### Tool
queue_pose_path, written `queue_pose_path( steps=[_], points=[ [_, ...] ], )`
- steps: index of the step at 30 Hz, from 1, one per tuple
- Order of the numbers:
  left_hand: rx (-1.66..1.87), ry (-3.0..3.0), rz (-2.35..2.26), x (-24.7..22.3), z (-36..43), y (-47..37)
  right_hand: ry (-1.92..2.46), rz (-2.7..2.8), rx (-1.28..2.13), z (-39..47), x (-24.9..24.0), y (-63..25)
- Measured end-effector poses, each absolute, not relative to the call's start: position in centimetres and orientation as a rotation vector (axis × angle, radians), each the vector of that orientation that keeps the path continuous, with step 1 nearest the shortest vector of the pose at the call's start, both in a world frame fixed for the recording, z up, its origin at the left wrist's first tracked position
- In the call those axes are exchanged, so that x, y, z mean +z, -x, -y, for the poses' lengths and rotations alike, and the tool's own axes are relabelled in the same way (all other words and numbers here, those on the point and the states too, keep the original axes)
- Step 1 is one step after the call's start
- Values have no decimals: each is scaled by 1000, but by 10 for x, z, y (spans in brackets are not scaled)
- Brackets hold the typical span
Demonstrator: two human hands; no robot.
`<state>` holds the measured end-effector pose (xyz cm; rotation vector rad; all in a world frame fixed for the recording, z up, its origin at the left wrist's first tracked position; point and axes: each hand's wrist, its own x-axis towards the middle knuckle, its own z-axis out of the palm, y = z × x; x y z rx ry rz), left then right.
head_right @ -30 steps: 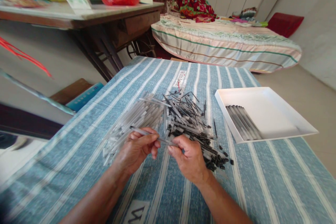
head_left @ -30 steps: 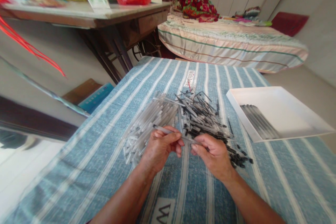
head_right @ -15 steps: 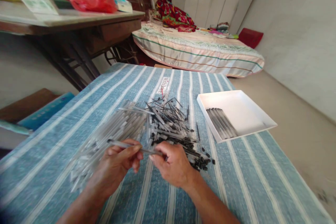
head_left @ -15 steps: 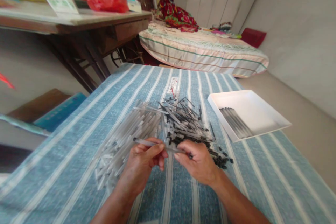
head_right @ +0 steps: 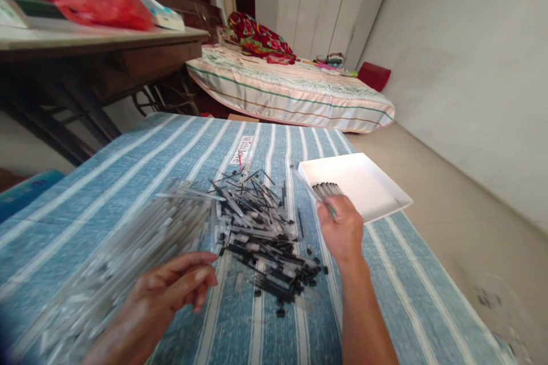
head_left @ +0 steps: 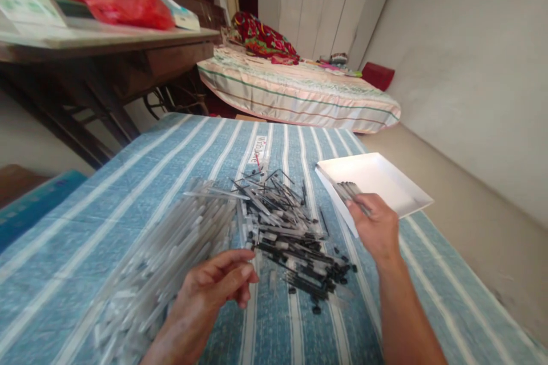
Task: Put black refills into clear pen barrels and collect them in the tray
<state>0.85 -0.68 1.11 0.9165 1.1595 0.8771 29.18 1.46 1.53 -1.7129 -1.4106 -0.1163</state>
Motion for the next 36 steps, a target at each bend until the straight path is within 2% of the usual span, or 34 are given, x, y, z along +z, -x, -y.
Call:
queue_pose_path(
  steps=[3, 6, 11, 17, 23, 26, 31, 36],
  points=[
    [843, -950, -1195, 11, 9, -11, 2051, 1254, -221, -15, 8, -329],
    [843, -973, -1236, 12, 12, -16, 2265, 1233, -133, -11, 3, -346],
    [849, -998, -1279, 12, 13, -19, 2469, 1262, -8, -8, -1, -346],
    [846, -1013, -1292, 10, 11, -18, 2530, 1296, -19, -9, -2, -344],
    [852, -1051, -1335, 7, 7, -14, 2453, 1155, -179, -8, 2, -341],
    [864, -1086, -1388, 7, 5, -12, 2230, 1179, -273, -9, 1, -325],
    [892, -1132, -1471, 3, 3, -9, 1625, 1644, -202, -8, -7, -270],
    [879, -1278, -1519, -12, 2, -4, 1336, 2079, -46, -1, -16, -221]
  ],
)
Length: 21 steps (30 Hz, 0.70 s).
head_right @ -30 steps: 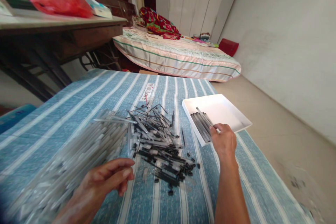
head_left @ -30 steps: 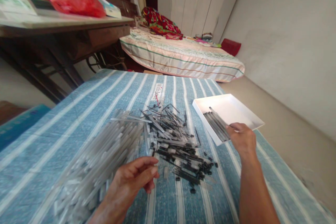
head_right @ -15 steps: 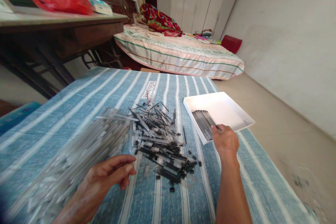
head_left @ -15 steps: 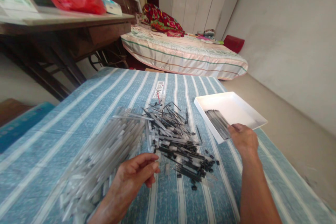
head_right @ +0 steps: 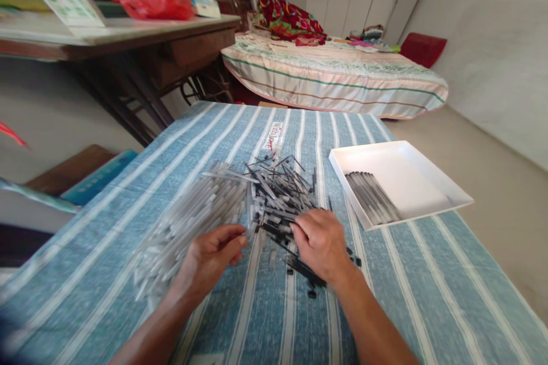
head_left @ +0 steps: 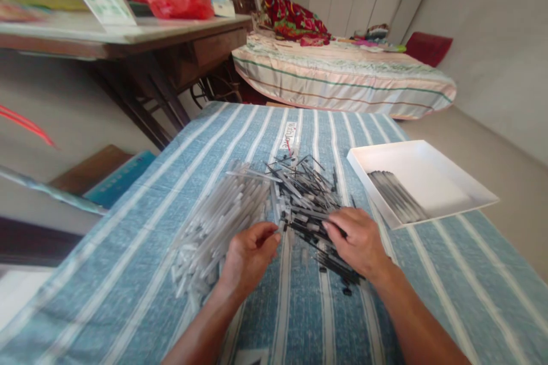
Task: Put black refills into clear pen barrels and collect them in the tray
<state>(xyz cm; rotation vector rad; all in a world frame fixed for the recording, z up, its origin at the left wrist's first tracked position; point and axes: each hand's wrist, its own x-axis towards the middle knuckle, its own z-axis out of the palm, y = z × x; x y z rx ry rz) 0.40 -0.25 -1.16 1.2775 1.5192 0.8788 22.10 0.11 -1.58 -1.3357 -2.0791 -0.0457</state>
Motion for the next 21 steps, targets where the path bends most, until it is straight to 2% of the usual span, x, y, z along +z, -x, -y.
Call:
queue_pose_path(
  steps=[8, 21],
  points=[
    [861, -1614, -1643, -18, 3, 5, 1211, 2223, 79, 9, -27, -198],
    [948, -1959, -1907, -9, 0, 14, 1351, 2238, -86, 12, -36, -190]
  ],
)
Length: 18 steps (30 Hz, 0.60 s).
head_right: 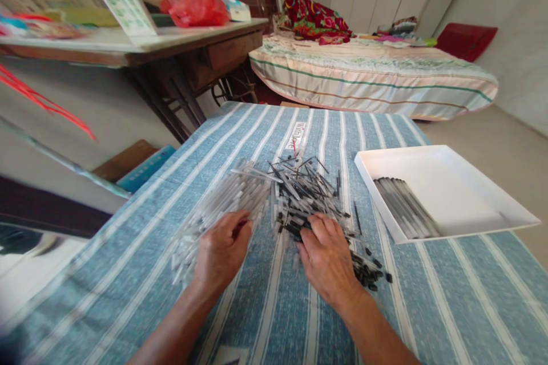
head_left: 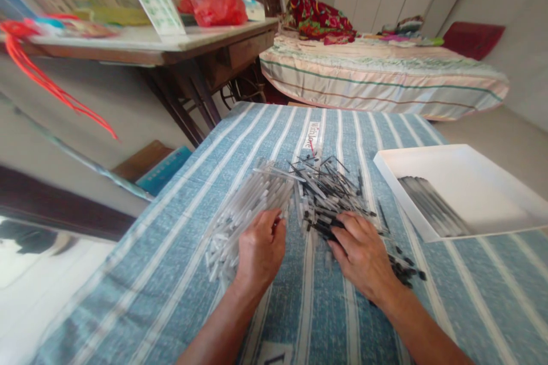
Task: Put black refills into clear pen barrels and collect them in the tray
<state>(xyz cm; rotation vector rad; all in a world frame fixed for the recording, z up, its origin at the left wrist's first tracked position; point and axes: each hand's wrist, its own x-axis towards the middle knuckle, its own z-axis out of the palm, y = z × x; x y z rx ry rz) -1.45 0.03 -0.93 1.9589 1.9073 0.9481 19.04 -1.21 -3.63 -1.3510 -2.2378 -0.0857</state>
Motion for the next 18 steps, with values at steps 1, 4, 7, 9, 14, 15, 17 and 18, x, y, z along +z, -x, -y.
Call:
queue_pose_path(
  steps=[1, 4, 7, 9, 14, 15, 17, 18],
  points=[
    [903, -1993, -1961, -8, 0, 16, 1366, 2239, -94, 12, -36, -190],
    [604, -2096, -2114, -1, 1, 19, 1418, 2252, -118, 13, -36, -188],
    [350, -2162, -2173, 5, 2, 17, 1442, 2257, -132, 13, -36, -186],
    [272, -2188, -2187, 6, 2, 16, 1447, 2260, -137, 13, -36, -186],
    [114, -2242, -2208, 5, 3, 13, 1448, 2277, -134, 13, -37, -187],
    [90, -2254, -2202, 5, 3, 13, 1447, 2279, -134, 14, -37, -187],
    [82, -2276, -2182, 4, 3, 12, 1449, 2281, -133, 14, -37, -187],
    [97, -2285, -2167, 3, 3, 12, 1452, 2282, -131, 14, -37, -187]
  ],
)
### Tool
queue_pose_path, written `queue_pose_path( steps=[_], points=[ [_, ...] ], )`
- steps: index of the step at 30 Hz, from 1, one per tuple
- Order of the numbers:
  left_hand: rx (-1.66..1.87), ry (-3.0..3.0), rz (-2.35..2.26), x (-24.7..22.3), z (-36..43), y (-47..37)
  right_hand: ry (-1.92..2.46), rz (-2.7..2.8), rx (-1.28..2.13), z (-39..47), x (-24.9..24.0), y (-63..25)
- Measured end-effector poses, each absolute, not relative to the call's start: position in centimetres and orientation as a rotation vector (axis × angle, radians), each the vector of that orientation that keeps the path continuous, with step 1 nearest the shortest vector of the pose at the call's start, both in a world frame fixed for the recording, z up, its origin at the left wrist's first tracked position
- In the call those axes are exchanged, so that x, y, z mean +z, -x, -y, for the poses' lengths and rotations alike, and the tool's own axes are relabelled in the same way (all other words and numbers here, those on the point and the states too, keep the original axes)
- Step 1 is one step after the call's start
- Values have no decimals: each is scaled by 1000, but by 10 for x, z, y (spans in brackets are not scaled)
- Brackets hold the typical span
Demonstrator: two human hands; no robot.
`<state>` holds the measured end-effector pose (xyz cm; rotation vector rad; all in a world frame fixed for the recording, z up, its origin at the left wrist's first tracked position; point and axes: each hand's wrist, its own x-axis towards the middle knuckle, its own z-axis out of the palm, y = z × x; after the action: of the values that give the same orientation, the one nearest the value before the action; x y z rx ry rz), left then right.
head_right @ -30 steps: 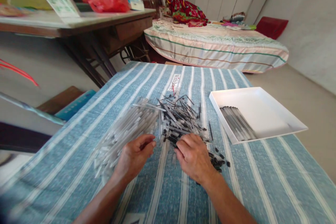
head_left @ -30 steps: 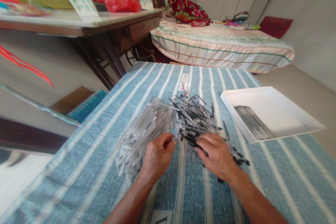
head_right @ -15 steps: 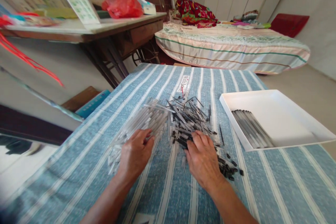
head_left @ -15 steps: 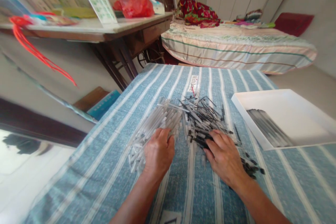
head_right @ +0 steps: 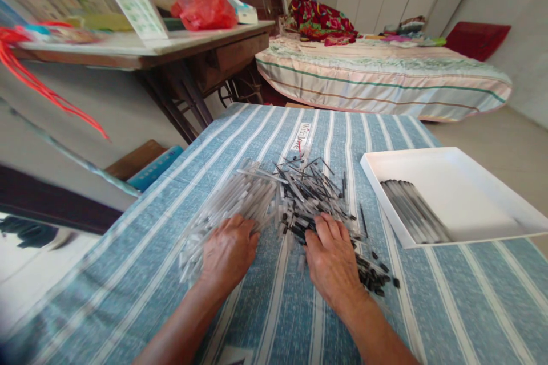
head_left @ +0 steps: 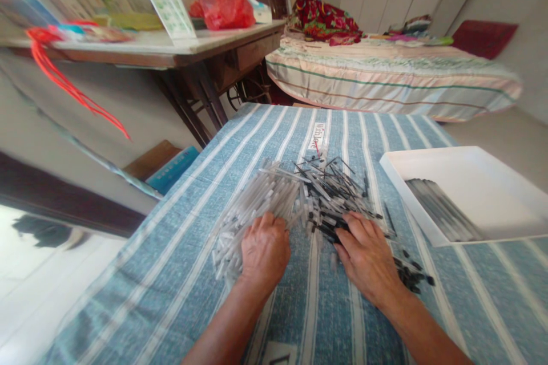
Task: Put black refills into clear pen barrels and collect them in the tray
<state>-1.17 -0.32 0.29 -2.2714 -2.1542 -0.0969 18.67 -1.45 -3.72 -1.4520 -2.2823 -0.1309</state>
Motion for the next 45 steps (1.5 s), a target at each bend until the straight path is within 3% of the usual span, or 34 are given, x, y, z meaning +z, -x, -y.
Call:
queue_pose_path(
  steps=[11, 23, 30, 45],
  points=[
    [-225, 2304, 2142, 3, 3, 10, 1467, 2324, -150, 14, -39, -185],
    [-1138, 2436, 2150, -2, 6, 8, 1362, 2346, -157, 16, -38, -185],
    [-1431, 2561, 2275, -3, 7, 4, 1416, 2453, -142, 16, -37, -182],
    [-1344, 2683, 2401, 0, 9, -1, 1232, 2449, -187, 13, -44, -178]
  ],
)
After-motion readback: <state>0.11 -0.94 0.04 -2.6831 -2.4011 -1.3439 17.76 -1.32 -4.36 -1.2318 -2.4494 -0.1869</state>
